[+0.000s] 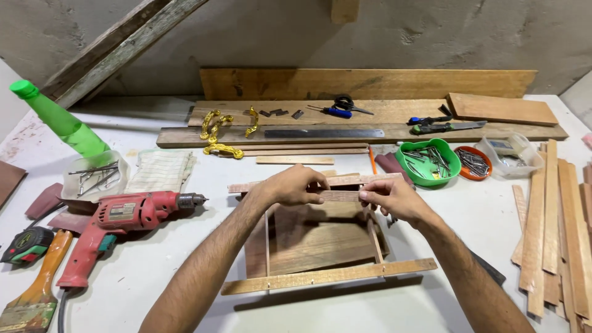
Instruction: Constructing a frame by measuring, aligning, and nailing wooden strips onto a base board.
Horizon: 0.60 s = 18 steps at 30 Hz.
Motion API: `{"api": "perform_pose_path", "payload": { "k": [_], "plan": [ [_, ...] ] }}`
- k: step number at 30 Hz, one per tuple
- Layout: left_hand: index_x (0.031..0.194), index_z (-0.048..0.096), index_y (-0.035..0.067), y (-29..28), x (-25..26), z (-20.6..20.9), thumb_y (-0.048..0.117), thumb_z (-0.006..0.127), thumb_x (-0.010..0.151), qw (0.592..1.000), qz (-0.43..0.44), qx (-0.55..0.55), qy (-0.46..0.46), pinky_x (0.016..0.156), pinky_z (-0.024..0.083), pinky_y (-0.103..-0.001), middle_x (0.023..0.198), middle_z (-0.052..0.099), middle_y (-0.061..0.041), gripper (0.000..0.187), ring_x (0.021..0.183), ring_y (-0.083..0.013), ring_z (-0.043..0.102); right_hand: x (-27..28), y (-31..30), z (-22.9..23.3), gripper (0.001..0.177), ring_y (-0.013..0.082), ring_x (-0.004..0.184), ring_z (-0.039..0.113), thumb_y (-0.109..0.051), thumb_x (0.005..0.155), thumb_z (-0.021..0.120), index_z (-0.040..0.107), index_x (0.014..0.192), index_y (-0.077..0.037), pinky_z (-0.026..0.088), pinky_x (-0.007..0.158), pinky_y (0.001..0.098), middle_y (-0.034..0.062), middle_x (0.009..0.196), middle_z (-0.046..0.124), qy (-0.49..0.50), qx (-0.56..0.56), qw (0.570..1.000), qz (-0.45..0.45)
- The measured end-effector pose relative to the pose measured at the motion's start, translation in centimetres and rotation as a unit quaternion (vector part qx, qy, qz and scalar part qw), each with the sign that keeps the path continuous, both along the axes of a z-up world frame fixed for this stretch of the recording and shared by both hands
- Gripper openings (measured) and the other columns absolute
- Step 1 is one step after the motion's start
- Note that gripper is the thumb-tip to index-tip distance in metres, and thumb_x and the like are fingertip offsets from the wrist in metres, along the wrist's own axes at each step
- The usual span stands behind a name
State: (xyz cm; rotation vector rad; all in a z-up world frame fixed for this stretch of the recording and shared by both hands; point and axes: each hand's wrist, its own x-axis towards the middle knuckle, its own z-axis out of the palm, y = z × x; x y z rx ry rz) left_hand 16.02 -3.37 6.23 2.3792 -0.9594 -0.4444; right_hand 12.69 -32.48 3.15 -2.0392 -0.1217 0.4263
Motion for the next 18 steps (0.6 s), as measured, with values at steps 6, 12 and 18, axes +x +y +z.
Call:
{"api": "perform_pose_path", "payload": {
  "k": [6,12,18],
  "plan": [
    [0.119,0.074,0.011,-0.4,0.5,-4.1,0.036,0.071,0.093,0.999,0.044,0.03,-0.004,0.095,0.058,-0.041,0.112,0.078,-0.009,0.036,0.102,-0.0225,0.074,-1.1,-1.9,-1.8,0.021,0.0103,0.062,0.065,-0.017,0.092,0.072,0.076,0.11,-0.008,0.052,0.054,0.0256,0.0048,0.076,0.073,0.008,0.045,0.994,-0.102],
    [0.125,0.069,0.013,0.4,-1.0,-3.5,0.034,0.075,0.091,0.987,0.12,0.101,0.029,0.097,0.056,-0.042,0.117,0.074,-0.009,0.04,0.105,-0.022,0.071,0.3,-1.3,-3.9,0.019,0.0117,0.066,0.069,-0.004,0.087,0.078,0.069,0.102,0.003,0.056,0.055,0.0264,0.0093,0.078,0.076,-0.051,0.136,0.98,-0.136],
    [0.124,0.071,0.014,3.9,-1.0,-3.1,0.03,0.08,0.085,0.984,0.138,0.113,0.024,0.098,0.058,-0.038,0.119,0.075,-0.008,0.043,0.106,-0.0193,0.071,0.2,1.4,-2.3,0.011,0.0106,0.059,0.067,-0.009,0.089,0.079,0.081,0.09,0.002,0.056,0.054,0.0238,0.0084,0.073,0.075,-0.083,0.073,0.989,-0.102]
  ]
}}
